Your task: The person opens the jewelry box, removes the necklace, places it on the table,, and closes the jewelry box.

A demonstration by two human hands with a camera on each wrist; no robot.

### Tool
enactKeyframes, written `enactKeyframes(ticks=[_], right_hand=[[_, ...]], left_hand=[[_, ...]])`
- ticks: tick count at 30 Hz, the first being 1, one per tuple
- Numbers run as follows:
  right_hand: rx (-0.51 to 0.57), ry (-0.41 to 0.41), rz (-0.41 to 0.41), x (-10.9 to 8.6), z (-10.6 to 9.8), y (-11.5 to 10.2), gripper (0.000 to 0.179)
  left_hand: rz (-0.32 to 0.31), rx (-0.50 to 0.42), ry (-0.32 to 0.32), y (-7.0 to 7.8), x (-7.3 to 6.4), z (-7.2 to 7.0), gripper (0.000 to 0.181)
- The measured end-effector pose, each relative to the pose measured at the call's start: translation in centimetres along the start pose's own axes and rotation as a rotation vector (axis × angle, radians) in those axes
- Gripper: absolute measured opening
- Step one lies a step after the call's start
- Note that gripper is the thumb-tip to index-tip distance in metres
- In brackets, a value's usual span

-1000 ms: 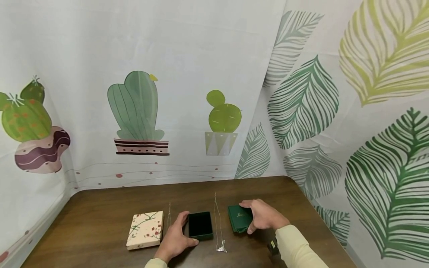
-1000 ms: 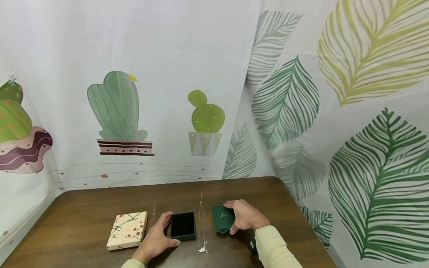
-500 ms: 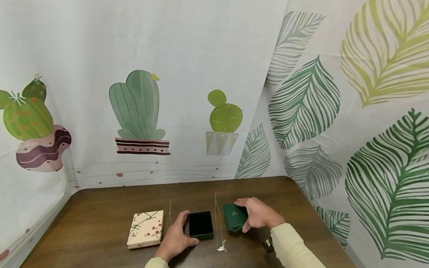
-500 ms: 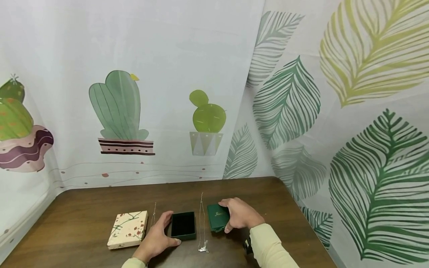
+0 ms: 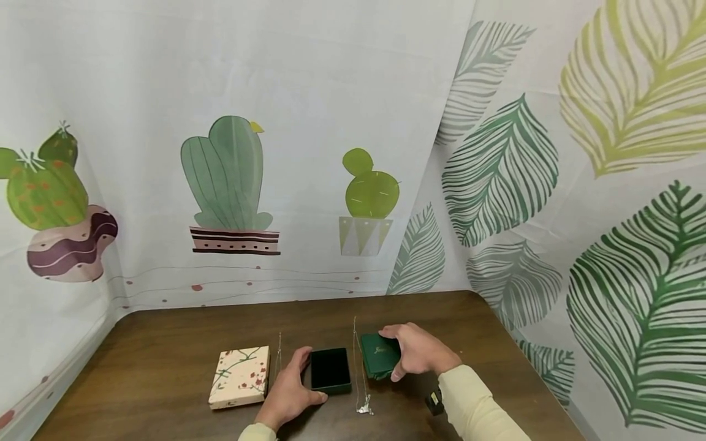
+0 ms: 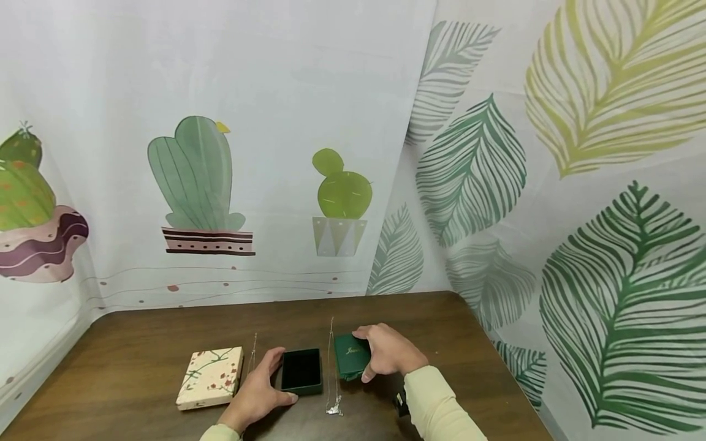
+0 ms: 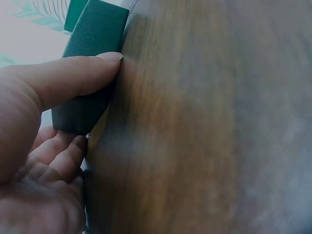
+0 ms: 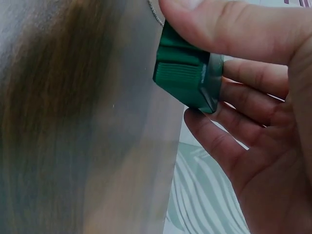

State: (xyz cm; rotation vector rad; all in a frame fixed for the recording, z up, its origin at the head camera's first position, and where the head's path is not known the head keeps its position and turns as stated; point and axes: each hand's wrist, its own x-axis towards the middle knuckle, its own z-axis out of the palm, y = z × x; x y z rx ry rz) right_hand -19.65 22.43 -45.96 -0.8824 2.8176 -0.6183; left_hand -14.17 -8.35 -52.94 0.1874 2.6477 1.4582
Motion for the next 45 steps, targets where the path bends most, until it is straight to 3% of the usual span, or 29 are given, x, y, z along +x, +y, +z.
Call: enactKeyframes(ticks=[45], right_hand=[[-0.004,-0.021,-0.041,3.1,0.7,-3.7,0.090]], left_hand=[[-0.008,0.015,0.002,0.0,0.0,0.0,0.104]])
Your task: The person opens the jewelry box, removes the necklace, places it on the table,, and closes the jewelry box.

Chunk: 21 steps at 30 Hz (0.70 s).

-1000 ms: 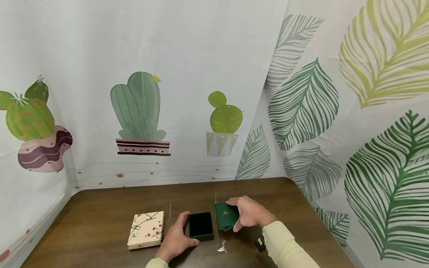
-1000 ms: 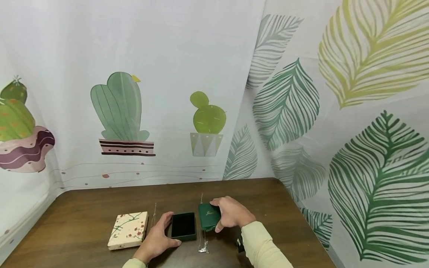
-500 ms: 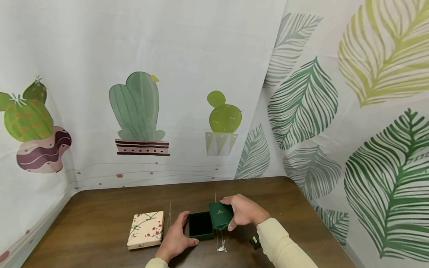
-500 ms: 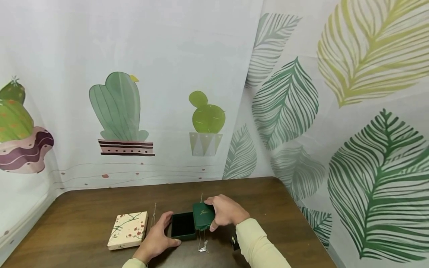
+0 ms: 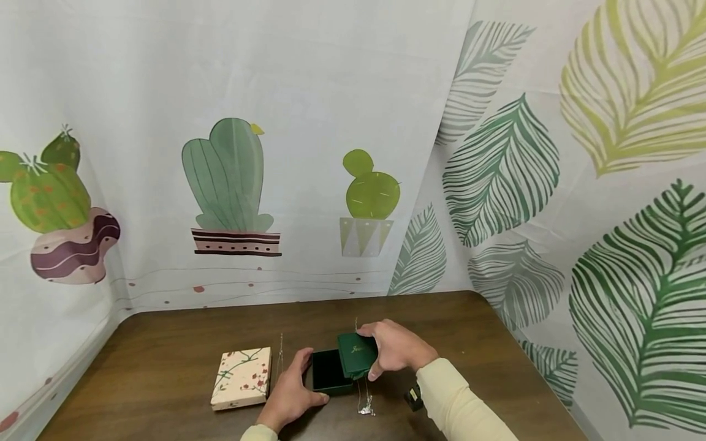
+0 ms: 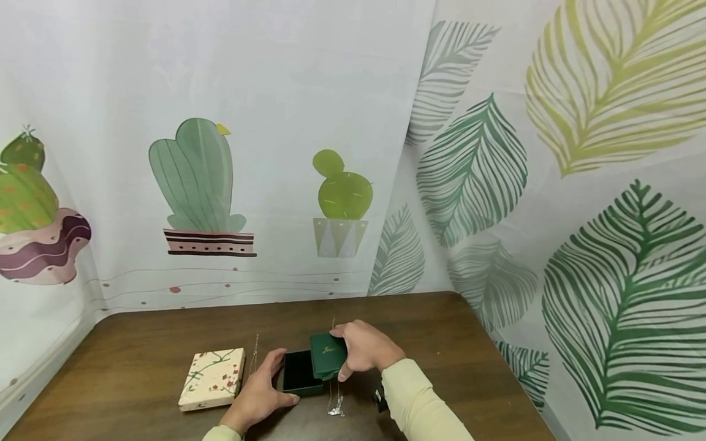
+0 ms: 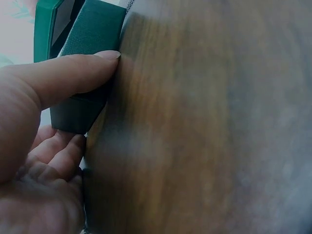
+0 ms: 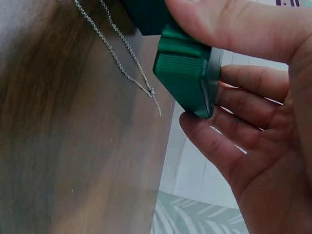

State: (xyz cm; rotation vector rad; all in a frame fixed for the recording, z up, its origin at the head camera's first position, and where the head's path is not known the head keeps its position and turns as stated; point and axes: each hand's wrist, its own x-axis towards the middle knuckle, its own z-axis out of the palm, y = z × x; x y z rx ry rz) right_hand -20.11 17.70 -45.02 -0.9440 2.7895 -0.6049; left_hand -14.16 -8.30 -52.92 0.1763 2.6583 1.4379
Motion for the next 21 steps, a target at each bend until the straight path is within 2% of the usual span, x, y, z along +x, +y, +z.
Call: enactKeyframes(ticks=[6,21], right_hand=[[-0.018,0.011,-0.031,0.3,0.2,-0.5,0.089],[-0.035,0.000,-0.007,1.4,0.9,-1.9,0.090]], left_hand=[[0.013,0.005,0.006,0.0,-0.1,0.0,0.104],[0.017,-0.010,0.001,-0.1,0.0,0.1,0.105]])
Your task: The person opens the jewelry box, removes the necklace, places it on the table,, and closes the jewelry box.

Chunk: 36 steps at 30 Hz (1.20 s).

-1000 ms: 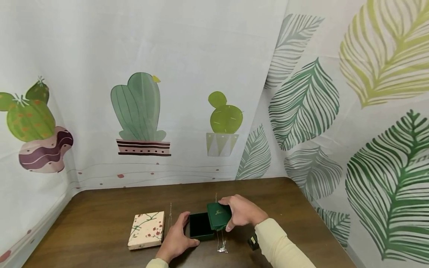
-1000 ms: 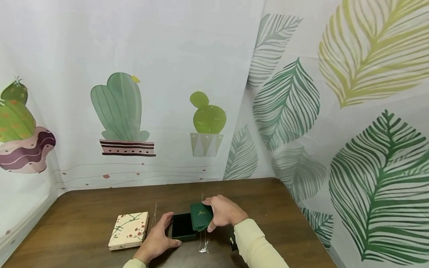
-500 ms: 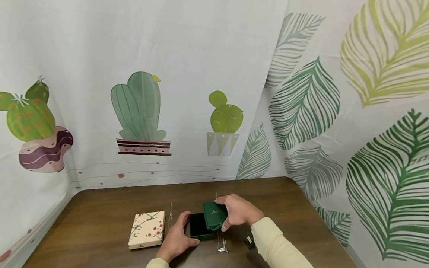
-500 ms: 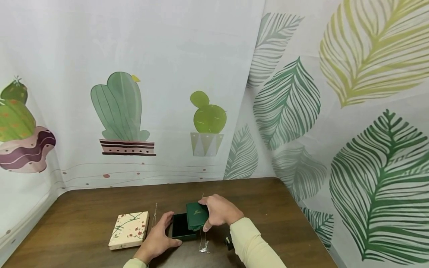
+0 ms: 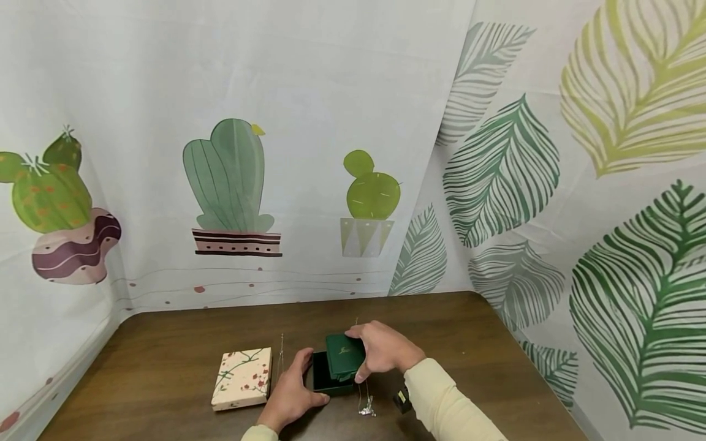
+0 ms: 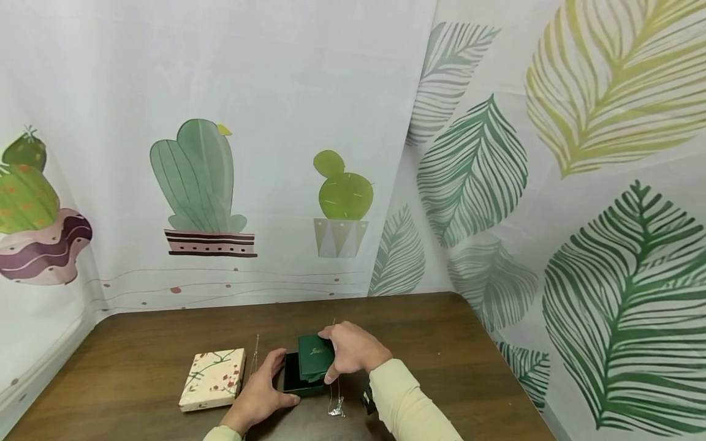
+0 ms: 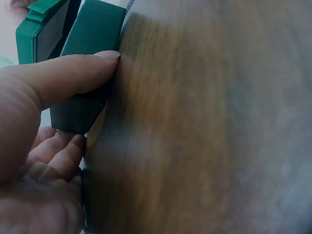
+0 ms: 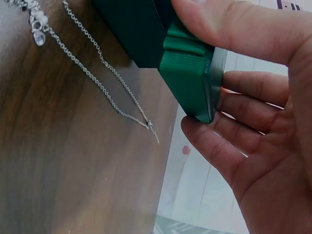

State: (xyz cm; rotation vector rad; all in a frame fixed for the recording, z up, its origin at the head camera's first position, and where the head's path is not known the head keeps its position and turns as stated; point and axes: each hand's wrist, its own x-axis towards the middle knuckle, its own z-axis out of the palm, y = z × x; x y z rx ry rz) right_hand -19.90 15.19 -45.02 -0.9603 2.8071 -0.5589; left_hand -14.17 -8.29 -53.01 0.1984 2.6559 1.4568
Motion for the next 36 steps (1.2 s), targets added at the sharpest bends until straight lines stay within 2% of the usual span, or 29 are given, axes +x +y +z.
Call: enactKeyframes(ticks=[18,30,36], right_hand=[[-0.028,-0.030,0.005,0.9,1.6,-1.0,0.088],[-0.039,-0.042,-0.010,1.3,1.7,-1.9,0.084],[-0.059,-0.040,-0.024,1.4,1.9,-2.3,0.082]], left_hand=[[0.031,-0.017,-0.004,-0.2,-0.1,0.1,0.105],[0.049,-0.030,-0.013,-0.3,-0.2,0.0,0.104],[0.052,-0.029,-0.001,-0.3,-0.2,0.0,0.110]])
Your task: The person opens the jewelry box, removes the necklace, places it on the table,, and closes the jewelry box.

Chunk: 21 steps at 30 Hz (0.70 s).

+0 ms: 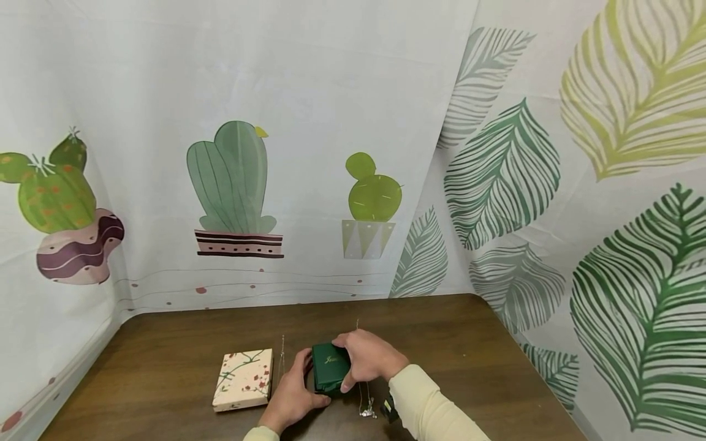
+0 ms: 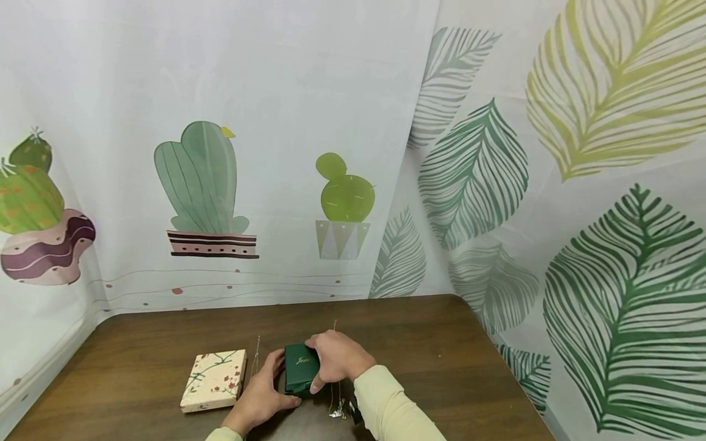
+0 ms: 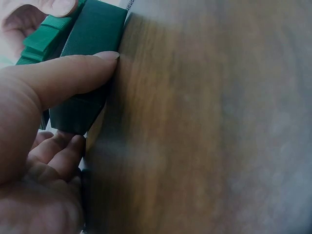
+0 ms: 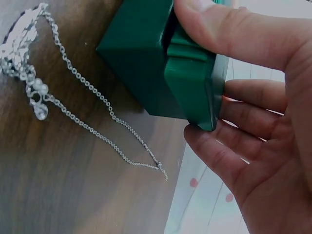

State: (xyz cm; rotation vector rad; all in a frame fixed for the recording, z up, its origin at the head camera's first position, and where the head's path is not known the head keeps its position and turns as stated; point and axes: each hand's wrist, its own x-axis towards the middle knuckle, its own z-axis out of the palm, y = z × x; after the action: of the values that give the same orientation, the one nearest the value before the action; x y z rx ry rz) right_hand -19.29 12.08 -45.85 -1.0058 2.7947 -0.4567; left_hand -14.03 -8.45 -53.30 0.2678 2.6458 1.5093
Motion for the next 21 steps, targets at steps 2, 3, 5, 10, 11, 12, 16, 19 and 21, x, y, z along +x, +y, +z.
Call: enactKeyframes(ticks=[2,3,5,10,11,12,16,19,21], right_hand=[[-0.008,-0.006,0.003,-0.03,0.04,-0.11,0.082],[-0.012,-0.008,0.003,-0.06,0.06,-0.16,0.082],[-0.020,-0.013,0.006,-0.11,0.10,-0.27,0.081],[-0.042,-0.017,0.000,-0.15,0.04,-0.53,0.079],[-0.048,-0.016,-0.001,-0.13,0.03,-0.55,0.079],[-0.052,-0.017,-0.001,-0.12,0.02,-0.58,0.079],[-0.069,-0.021,0.007,-0.03,0.09,-0.61,0.079],[-0.071,-0.023,0.013,0.01,0.15,-0.64,0.079],[-0.069,-0.020,0.014,0.02,0.19,-0.69,0.078]], left_hand=[[-0.001,-0.001,0.002,-0.05,-0.01,0.05,0.112],[-0.002,0.000,0.003,-0.06,-0.02,0.07,0.113],[-0.004,0.004,0.006,-0.07,-0.03,0.08,0.114],[-0.003,0.012,0.003,-0.08,-0.09,0.02,0.115],[0.002,0.014,0.003,-0.11,-0.09,0.02,0.116],[0.005,0.018,0.003,-0.11,-0.09,0.01,0.116],[0.027,0.034,0.005,-0.14,-0.13,-0.02,0.116],[0.039,0.040,0.008,-0.12,-0.15,-0.04,0.116],[0.041,0.043,0.011,-0.13,-0.15,-0.05,0.116]])
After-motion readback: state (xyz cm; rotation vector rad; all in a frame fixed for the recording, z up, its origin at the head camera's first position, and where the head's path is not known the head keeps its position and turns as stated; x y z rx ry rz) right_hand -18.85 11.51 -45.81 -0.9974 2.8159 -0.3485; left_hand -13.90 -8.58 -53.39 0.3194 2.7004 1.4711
